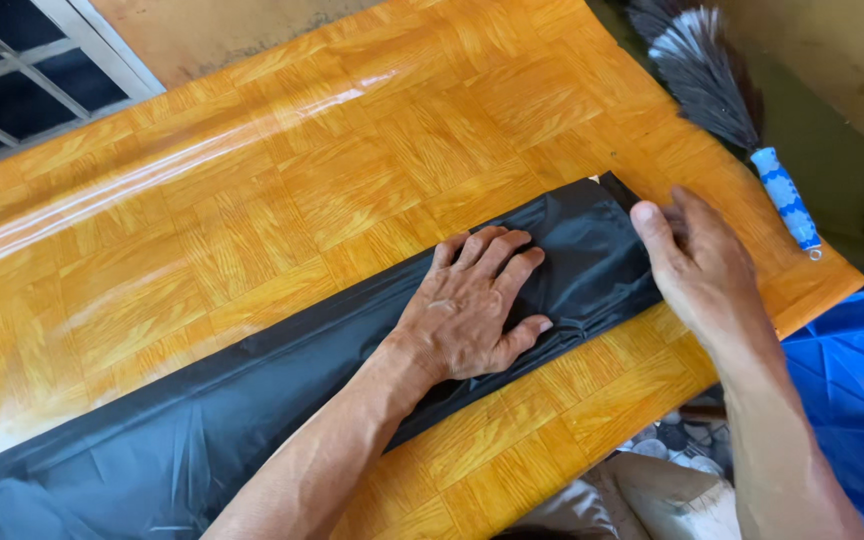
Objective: The person folds a black plastic garment by hand on a wooden table, smoothing the surface and repeatedly folding the edges inward to form a flat rectangle.
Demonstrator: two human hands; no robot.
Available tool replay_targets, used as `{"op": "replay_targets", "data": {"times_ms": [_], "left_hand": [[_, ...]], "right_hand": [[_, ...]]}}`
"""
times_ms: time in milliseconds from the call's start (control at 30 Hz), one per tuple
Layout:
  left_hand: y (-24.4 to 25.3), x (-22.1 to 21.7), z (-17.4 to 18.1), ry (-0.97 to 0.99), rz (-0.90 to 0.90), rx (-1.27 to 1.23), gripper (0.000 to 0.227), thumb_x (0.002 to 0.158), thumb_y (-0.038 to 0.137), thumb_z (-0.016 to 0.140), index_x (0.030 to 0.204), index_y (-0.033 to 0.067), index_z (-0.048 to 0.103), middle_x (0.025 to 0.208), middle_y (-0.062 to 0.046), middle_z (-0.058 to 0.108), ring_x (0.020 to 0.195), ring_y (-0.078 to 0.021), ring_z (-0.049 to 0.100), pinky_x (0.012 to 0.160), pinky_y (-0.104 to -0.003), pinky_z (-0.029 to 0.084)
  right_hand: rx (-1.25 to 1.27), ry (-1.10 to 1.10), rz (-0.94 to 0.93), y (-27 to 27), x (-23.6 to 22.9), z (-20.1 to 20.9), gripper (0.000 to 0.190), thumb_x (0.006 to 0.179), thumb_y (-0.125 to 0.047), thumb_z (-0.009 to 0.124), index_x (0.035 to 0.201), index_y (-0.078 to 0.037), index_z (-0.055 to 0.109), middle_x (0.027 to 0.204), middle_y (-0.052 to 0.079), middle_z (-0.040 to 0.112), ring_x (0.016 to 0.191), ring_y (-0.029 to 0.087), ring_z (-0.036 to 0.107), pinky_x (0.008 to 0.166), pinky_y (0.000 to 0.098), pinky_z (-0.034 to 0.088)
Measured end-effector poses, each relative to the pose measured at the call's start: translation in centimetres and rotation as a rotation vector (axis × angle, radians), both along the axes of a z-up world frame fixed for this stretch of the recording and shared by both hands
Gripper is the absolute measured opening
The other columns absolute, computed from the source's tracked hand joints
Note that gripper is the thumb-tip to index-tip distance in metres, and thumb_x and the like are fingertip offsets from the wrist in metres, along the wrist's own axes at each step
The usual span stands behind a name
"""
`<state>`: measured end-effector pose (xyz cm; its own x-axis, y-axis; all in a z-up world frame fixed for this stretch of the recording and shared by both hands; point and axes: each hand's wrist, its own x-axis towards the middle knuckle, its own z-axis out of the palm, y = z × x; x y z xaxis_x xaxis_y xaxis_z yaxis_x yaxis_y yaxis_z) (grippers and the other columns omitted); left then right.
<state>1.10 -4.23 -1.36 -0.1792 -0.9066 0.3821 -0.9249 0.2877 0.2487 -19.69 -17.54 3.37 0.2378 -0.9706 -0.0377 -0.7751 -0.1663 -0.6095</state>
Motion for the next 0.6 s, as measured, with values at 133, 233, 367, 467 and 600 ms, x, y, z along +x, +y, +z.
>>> {"op": "replay_targets", "data": {"times_ms": [133,233,367,467,600], "left_hand": [[0.0,0.0,0.0,0.002,0.012,0.017,0.068,0.091,0.055,0.060,0.141,0.0099,0.052,0.147,-0.011,0.049,0.138,-0.0326,0.043,0.111,-0.052,0.032],[0.0,0.0,0.0,0.013,0.007,-0.007,0.066,0.091,0.053,0.060,0.139,0.0085,0.052,0.145,-0.012,0.050,0.136,-0.0327,0.045,0.109,-0.052,0.033],[0.2,0.0,-0.1,0.038,0.013,0.015,0.067,0.091,0.052,0.060,0.140,0.0080,0.051,0.145,-0.012,0.049,0.137,-0.0328,0.044,0.108,-0.051,0.033],[0.0,0.1,0.0,0.048,0.009,0.014,0.068,0.090,0.052,0.059,0.141,0.0081,0.051,0.145,-0.012,0.050,0.137,-0.0322,0.044,0.109,-0.050,0.032],[0.0,0.2,-0.1,0.059,0.003,-0.019,0.068,0.089,0.052,0.060,0.139,0.0063,0.051,0.143,-0.012,0.051,0.134,-0.0327,0.047,0.107,-0.051,0.033]], "right_hand": [[0.053,0.036,-0.003,0.4,0.2,0.2,0.082,0.089,-0.064,0.060,0.144,-0.004,0.058,0.126,0.017,0.068,0.116,0.030,0.064,0.094,0.0433,0.046],[0.073,-0.020,0.107,0.1,0.0,0.5,0.051,0.096,-0.053,0.072,0.068,-0.013,0.058,0.071,-0.005,0.044,0.072,0.009,0.043,0.060,0.0344,0.031],[0.215,-0.086,0.162,1.3,1.2,2.4,0.037,0.087,-0.045,0.073,0.094,-0.013,0.055,0.092,-0.002,0.054,0.085,0.011,0.048,0.075,0.0325,0.036],[0.248,-0.140,0.150,3.0,1.9,3.7,0.066,0.076,-0.031,0.077,0.139,-0.017,0.063,0.128,-0.004,0.072,0.114,0.008,0.062,0.099,0.0283,0.047],[0.220,-0.370,0.146,3.2,0.1,1.4,0.086,0.064,-0.035,0.078,0.142,-0.015,0.048,0.127,0.004,0.061,0.112,0.013,0.056,0.095,0.0286,0.044]]}}
